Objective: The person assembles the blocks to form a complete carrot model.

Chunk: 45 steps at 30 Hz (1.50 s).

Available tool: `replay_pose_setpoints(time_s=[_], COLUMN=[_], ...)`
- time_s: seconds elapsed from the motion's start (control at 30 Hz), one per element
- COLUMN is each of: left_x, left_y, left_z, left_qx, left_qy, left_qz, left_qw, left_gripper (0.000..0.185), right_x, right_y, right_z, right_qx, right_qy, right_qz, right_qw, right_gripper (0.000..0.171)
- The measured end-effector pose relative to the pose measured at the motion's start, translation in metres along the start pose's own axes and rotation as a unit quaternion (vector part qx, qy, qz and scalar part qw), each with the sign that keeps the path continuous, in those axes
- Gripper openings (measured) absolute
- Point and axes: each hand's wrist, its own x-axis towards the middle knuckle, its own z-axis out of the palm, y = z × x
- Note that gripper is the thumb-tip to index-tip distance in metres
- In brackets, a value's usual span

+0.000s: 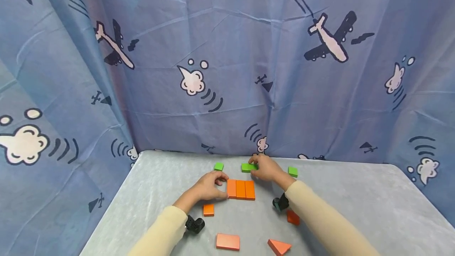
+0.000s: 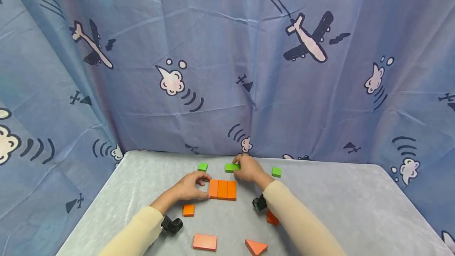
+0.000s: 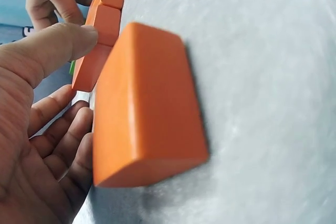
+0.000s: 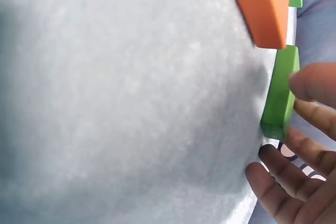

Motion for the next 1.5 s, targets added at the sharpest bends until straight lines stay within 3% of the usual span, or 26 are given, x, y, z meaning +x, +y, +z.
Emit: replay_pose_setpoints(time_s=[0.3, 0.73, 0.93, 1.27, 1.5], left_x=[0.003, -0.004, -0.006, -0.003, 0.003], left_y=[0.0, -0.003, -0.002, -0.002, -0.001], left_z=[0.003, 0.011, 0.007, 0.001, -0.004], left_qx=[-0.004, -0.007, 0.001, -0.002, 0.009], left_qy=[-0.012, -0.009, -0.005, -0.002, 0.001], left_qz=[0.002, 0.002, -0.004, 0.001, 0.008], left_qw=[0.9999, 0.9999, 1.0, 1.0, 0.9999], left_gripper=[0.057, 0.051, 0.05, 0.05, 0.05], right_x=[0.0, -0.006, -0.004, -0.005, 0.002], right_y=[0.005, 0.003, -0.005, -0.022, -0.024], right_z=[-0.001, 0.004, 0.004, 0.0, 0.003], right_qx=[-0.012, -0.012, 0.014, 0.056, 0.065], right_qy=[-0.01, -0.004, -0.007, -0.018, -0.044], right_qz=[0.018, 0.012, 0.008, -0.046, -0.029], right_qw=[1.0, 1.0, 1.0, 0.997, 0.996], right_gripper=[0.032, 0.027, 0.027, 0.024, 0.022])
